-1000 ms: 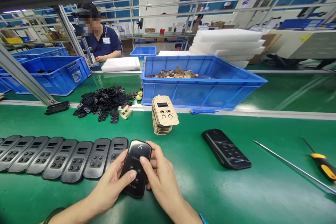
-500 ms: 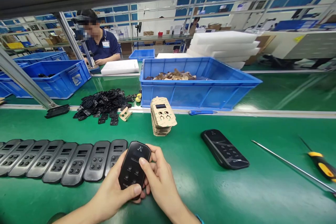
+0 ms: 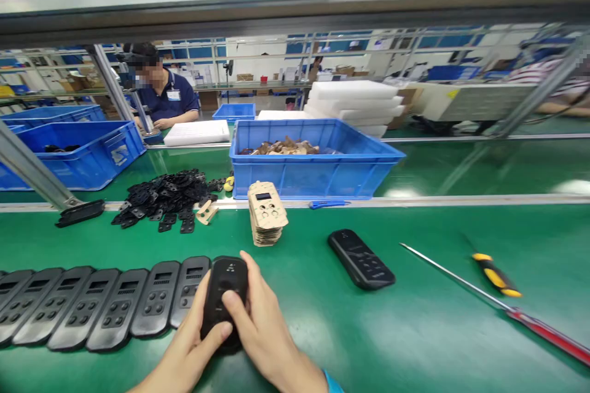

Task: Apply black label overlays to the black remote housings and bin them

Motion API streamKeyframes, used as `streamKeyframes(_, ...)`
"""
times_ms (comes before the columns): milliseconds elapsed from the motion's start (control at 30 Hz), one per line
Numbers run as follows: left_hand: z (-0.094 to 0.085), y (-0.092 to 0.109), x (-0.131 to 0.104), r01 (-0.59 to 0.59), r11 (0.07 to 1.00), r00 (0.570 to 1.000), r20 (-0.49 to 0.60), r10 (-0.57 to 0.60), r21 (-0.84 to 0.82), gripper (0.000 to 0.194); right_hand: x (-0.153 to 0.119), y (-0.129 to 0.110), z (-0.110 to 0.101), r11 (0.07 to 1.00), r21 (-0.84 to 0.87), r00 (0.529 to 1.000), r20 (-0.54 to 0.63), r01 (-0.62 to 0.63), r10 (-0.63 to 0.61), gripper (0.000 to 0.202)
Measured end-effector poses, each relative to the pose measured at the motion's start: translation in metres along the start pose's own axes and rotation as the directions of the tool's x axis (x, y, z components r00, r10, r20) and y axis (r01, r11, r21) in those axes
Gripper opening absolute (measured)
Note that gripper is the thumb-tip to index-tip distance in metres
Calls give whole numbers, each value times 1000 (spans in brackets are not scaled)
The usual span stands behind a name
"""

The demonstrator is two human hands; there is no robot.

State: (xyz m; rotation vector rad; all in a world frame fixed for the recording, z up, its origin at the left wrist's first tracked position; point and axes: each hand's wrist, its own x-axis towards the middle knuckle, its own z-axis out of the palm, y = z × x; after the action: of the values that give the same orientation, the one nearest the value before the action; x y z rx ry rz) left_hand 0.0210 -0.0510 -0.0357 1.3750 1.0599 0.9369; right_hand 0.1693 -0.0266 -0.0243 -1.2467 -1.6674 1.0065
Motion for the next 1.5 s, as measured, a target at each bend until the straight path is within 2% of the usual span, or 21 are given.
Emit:
streamKeyframes(100,4,-8,-5,-160,987,976,152,158,1,98,-1,-20,-16,978,-209,994,108,6,17,96)
streamKeyframes(167,4,-8,-5,-194,978,942,264,206,-72,101,-3,-36,-36,942,-334,987,153,4,50,103)
streamKeyframes(233,0,-8,-3,-177,981,936,294,194,-83,93,-3,-46,-66,857,-516,993,97,-8,68,92)
streamKeyframes(300,-5,-9,0,-165,986,956,239,168,-34,82,0,-46,-100,670,-730,991,-78,-132,111,77)
streamKeyframes(333,-7,-10,2,-165,986,966,202,163,-7,76,3,-41,-117,546,-808,975,-173,-223,142,67)
streamKeyframes(367,-8,-12,3,-166,986,972,170,160,16,72,8,-34,-134,477,-829,956,-240,-291,167,55)
streamKeyframes(467,-10,-14,5,-179,982,979,104,172,58,66,22,-6,-170,365,-833,908,-359,-416,215,32)
streamKeyframes(567,-11,-10,7,-188,978,981,71,182,93,65,30,13,-183,343,-827,894,-394,-446,213,27)
streamKeyframes(700,-17,4,10,-172,978,984,59,166,119,65,35,4,-165,402,-845,932,-357,-352,65,37)
streamKeyframes(767,-21,10,12,-143,983,989,45,139,113,64,39,-9,-146,467,-862,965,-256,-198,-62,38)
streamKeyframes(833,-24,14,15,-105,992,994,14,105,69,60,46,-21,-125,533,-846,969,-125,7,-211,37)
streamKeyframes(933,-29,12,20,-73,996,997,-38,72,-44,53,59,-29,-101,566,-776,899,4,278,-437,35)
streamKeyframes(1033,-33,9,23,-65,991,996,-67,57,-120,52,66,-30,-95,549,-743,852,54,383,-521,31)
streamKeyframes(1100,-35,12,25,-67,985,995,-80,55,-156,52,63,-33,-95,553,-728,818,19,405,-575,33)
streamKeyframes(1167,-36,18,26,-67,975,995,-88,49,-210,55,52,-39,-93,608,-671,744,-124,424,-656,31)
streamKeyframes(1233,-36,26,26,-67,960,994,-97,42,-270,58,39,-44,-85,737,-539,713,-316,408,-626,27)
streamKeyframes(1267,-36,30,26,-70,953,994,-101,42,-296,59,33,-44,-80,814,-440,740,-385,379,-552,25)
streamKeyframes(1300,-36,33,26,-78,946,993,-106,46,-313,59,28,-44,-74,884,-331,795,-408,330,-449,25)
streamKeyframes(1367,-37,38,27,-84,942,992,-118,48,-326,54,22,-37,-62,966,-127,907,-333,227,-257,28)
streamKeyframes(1400,-38,38,28,-74,944,992,-120,37,-322,50,22,-31,-57,981,-56,944,-267,184,-192,31)
streamKeyframes(1500,-41,36,30,3,959,991,-124,-40,-285,46,24,-12,-47,988,-80,977,-156,132,-143,37)
